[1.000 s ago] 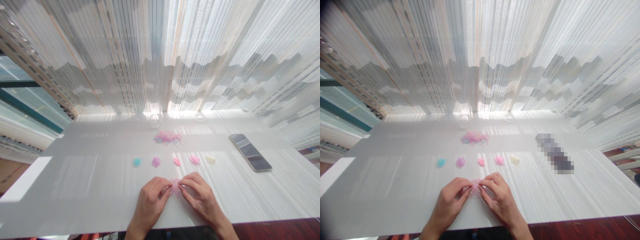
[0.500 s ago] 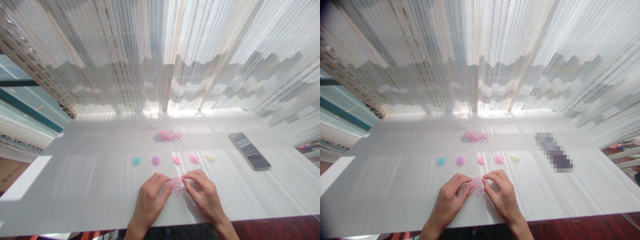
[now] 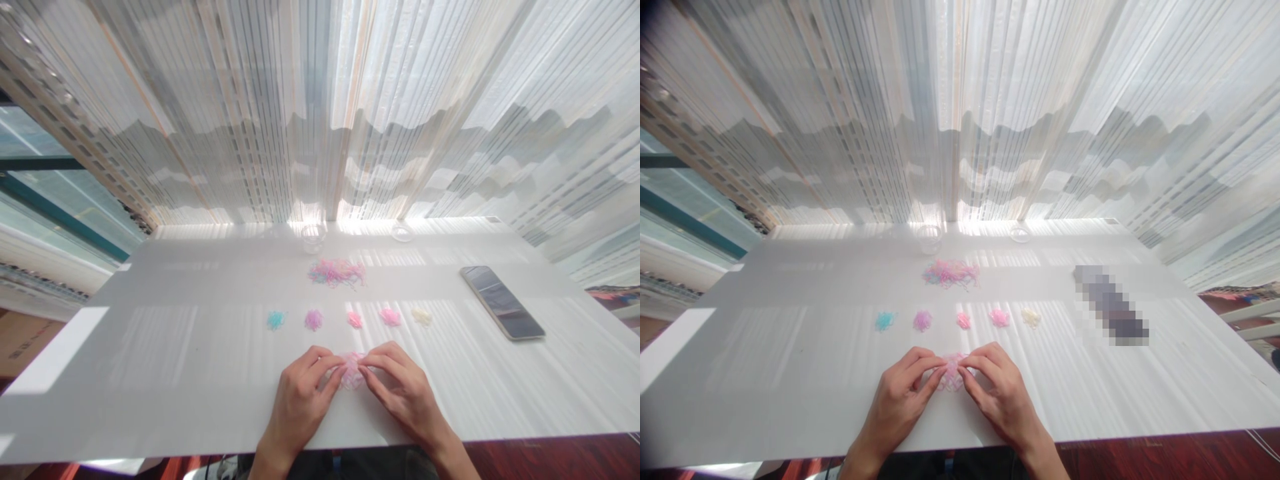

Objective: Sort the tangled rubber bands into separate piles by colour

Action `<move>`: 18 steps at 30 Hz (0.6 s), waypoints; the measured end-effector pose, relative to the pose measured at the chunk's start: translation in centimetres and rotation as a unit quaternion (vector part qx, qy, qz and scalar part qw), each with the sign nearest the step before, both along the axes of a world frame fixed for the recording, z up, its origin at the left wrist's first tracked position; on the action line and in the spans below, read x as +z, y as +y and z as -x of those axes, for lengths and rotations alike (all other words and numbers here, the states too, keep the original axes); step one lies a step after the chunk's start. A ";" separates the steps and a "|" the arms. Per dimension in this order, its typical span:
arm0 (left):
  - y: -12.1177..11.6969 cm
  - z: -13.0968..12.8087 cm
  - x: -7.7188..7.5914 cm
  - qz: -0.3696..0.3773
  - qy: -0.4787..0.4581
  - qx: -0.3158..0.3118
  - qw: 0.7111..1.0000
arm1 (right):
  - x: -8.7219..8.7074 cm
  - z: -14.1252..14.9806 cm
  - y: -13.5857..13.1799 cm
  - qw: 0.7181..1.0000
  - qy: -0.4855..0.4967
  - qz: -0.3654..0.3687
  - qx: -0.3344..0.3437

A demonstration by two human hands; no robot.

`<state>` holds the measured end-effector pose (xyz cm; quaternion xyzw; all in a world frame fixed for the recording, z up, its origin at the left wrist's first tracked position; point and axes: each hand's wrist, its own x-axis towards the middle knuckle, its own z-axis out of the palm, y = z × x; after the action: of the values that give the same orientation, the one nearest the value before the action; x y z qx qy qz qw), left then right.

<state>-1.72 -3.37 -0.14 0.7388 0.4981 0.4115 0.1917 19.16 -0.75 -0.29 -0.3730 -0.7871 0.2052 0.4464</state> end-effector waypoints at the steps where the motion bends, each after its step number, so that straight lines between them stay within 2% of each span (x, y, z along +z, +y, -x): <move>1: 0.0 0.0 0.0 0.000 0.001 -0.002 1.000 | 0.0 0.0 0.0 1.000 0.001 -0.001 -0.002; 18: -0.1 -0.1 0.2 0.003 0.005 -0.006 1.000 | 0.3 0.2 -0.1 1.000 -0.009 -0.003 -0.007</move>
<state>-1.64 -3.42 0.07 0.7429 0.4961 0.4055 0.1938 18.98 -0.82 0.01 -0.3795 -0.7889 0.1965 0.4416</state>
